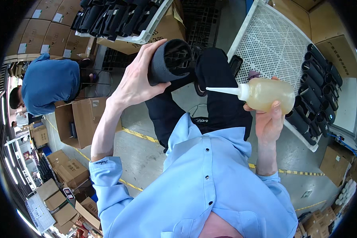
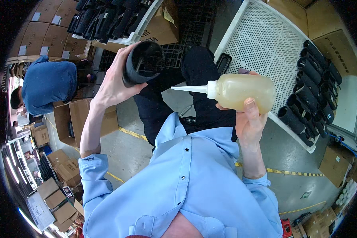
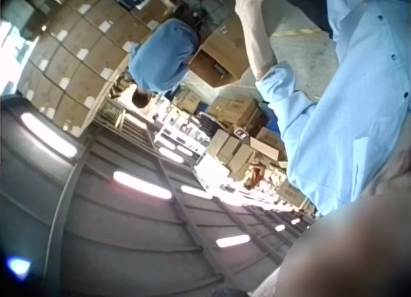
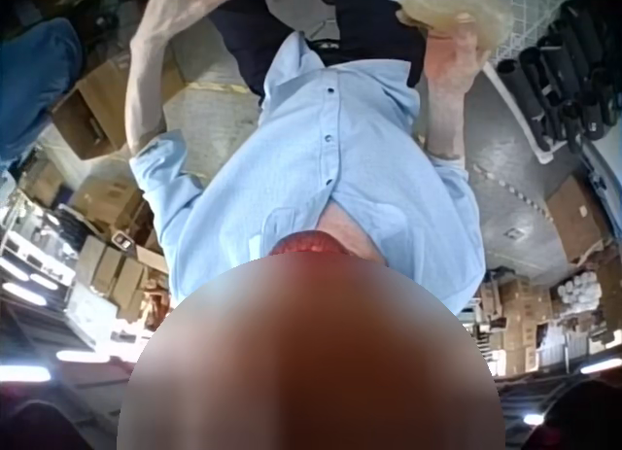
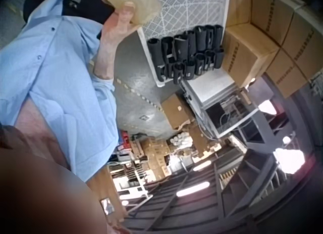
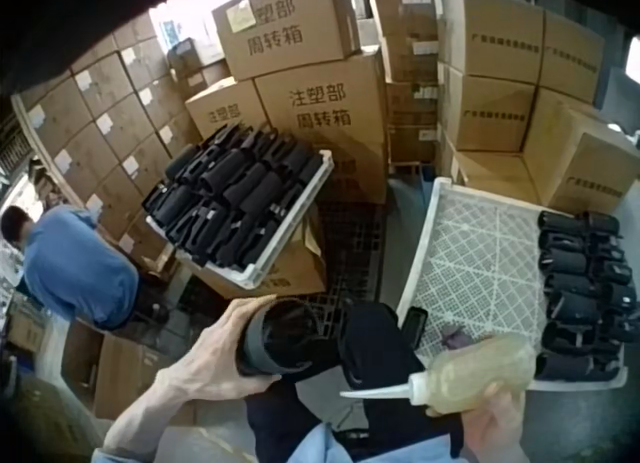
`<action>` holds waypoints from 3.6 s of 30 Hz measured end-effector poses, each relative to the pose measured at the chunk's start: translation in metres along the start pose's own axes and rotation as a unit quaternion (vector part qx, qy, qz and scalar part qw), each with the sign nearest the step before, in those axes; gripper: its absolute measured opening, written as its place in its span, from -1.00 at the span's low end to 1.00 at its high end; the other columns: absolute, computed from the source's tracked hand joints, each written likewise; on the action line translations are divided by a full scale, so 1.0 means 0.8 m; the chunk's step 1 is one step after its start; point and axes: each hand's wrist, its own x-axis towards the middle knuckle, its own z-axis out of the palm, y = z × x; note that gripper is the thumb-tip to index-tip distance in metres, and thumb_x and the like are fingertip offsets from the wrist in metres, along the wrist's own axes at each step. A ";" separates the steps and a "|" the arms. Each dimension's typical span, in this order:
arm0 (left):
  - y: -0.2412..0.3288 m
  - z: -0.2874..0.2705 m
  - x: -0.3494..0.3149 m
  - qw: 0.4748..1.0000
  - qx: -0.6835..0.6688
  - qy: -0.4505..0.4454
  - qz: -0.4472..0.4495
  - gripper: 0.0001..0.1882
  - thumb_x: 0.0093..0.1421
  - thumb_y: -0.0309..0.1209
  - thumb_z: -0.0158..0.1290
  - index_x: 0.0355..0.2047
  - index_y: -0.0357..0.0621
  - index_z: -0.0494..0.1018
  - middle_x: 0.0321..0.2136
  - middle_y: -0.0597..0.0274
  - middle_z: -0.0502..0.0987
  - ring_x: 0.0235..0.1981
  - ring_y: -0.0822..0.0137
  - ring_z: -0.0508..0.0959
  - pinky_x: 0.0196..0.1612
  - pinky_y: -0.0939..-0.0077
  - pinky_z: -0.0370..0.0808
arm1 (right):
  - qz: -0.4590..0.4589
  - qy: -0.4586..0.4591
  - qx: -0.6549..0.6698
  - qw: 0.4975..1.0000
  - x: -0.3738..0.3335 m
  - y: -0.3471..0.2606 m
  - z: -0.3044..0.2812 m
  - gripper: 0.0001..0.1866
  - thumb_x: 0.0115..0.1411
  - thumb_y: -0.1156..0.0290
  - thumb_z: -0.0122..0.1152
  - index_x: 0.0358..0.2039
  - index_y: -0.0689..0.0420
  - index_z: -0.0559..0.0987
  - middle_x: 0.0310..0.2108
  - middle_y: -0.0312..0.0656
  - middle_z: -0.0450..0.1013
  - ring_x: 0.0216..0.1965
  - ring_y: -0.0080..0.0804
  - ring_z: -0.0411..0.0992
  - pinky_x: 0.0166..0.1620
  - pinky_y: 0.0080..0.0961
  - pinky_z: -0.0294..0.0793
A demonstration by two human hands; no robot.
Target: Applying liquid from a squeeze bottle to black plastic components and inspecting them at a production workstation.
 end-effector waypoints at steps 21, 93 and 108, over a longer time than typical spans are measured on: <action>0.022 -0.066 0.080 0.862 -0.413 0.103 -0.277 -0.06 0.20 0.08 0.26 0.33 -0.33 0.16 0.07 -0.11 0.34 0.18 -0.05 0.39 0.18 -0.01 0.41 | 0.030 -0.007 0.033 0.999 -0.002 0.000 -0.006 -0.22 0.36 0.19 0.18 0.44 0.15 0.05 0.17 0.15 0.34 -0.10 -0.02 0.57 -0.32 -0.27 0.76; -0.235 0.027 0.173 0.823 -0.392 -0.226 -0.343 -0.29 0.36 0.13 -0.06 0.19 -0.28 0.36 -0.02 -0.16 0.55 -0.16 -0.01 0.67 -0.26 0.08 0.69 | -0.320 -0.280 -0.457 0.781 0.082 -0.020 0.111 -0.10 -0.07 0.44 0.62 0.25 0.00 0.27 0.13 -0.11 0.42 0.07 -0.15 0.46 0.12 -0.15 0.57; 0.062 -0.031 0.176 0.863 -0.197 -0.201 -0.419 -0.20 0.35 0.18 -0.04 0.27 -0.30 0.27 0.09 -0.16 0.48 0.04 0.06 0.57 -0.03 0.26 0.63 | -0.376 -0.251 -0.448 0.772 0.077 -0.033 0.106 -0.11 -0.04 0.45 0.60 0.25 0.00 0.25 0.12 -0.08 0.44 0.07 -0.15 0.48 0.13 -0.20 0.55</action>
